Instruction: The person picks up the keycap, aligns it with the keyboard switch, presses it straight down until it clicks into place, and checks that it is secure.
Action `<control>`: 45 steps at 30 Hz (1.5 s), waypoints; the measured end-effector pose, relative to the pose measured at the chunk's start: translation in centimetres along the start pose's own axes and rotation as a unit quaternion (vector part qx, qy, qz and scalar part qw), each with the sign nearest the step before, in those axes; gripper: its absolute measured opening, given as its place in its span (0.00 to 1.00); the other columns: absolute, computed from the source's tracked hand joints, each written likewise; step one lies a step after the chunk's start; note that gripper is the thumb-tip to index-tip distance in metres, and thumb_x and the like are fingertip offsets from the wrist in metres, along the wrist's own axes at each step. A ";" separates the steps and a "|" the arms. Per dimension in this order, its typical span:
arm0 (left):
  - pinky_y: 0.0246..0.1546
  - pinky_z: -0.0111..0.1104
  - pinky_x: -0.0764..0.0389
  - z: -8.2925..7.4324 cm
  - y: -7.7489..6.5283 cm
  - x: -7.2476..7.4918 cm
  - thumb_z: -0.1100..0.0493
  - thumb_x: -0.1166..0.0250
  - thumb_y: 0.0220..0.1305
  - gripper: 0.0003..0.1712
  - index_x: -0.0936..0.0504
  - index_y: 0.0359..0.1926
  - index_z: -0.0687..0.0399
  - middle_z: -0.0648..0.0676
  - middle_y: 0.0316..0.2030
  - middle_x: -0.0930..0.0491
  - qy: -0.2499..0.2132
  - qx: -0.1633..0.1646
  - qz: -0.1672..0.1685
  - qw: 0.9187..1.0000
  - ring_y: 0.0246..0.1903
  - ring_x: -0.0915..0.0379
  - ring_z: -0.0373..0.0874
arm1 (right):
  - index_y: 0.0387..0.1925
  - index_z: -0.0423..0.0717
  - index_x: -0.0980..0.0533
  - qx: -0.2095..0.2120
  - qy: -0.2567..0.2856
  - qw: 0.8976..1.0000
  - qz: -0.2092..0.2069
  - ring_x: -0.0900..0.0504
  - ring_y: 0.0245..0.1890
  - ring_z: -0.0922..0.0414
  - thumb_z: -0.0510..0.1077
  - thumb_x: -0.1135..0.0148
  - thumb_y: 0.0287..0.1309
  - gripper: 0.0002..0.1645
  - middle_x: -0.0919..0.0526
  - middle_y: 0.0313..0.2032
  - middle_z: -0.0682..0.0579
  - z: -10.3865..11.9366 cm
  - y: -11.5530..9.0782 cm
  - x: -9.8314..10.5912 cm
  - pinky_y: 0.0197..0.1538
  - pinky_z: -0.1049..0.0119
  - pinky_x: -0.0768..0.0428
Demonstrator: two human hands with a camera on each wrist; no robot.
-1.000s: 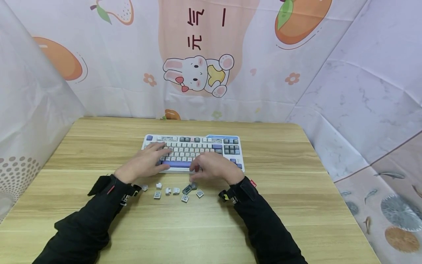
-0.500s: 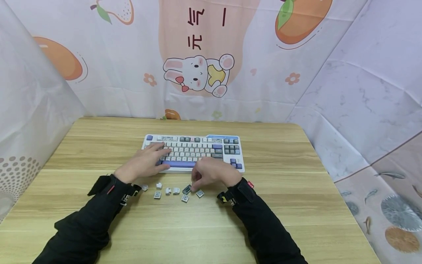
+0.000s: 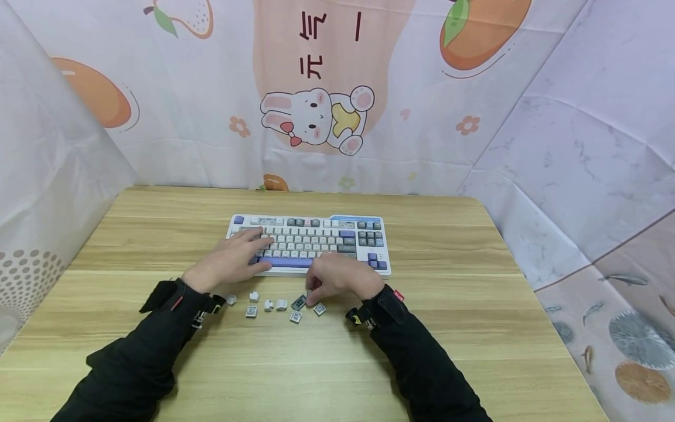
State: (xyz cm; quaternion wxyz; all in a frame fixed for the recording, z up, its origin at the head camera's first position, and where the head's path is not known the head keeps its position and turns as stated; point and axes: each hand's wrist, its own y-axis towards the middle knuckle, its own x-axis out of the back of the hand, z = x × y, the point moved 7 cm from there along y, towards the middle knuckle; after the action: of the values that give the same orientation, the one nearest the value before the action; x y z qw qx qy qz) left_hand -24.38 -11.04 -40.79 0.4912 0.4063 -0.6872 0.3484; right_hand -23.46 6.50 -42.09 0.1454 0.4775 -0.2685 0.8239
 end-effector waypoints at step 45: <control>0.63 0.67 0.37 -0.1 -0.2 0.1 0.45 0.37 0.72 0.34 0.30 0.73 0.55 0.66 0.74 0.41 0.000 -0.006 0.001 1.000 0.73 0.47 0.64 | 0.30 0.58 0.16 0.007 -0.003 1.000 -0.001 0.24 0.26 0.67 0.52 0.27 0.61 0.06 0.20 0.25 0.68 0.3 0.1 -0.2 0.34 0.69 0.24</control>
State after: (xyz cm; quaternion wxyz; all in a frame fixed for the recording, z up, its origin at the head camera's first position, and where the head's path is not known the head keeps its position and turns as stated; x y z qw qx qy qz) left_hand -24.17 -11.08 -40.70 0.4930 0.4028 -0.6899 0.3447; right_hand -23.21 6.23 -42.21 0.1416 0.4815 -0.2628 0.8241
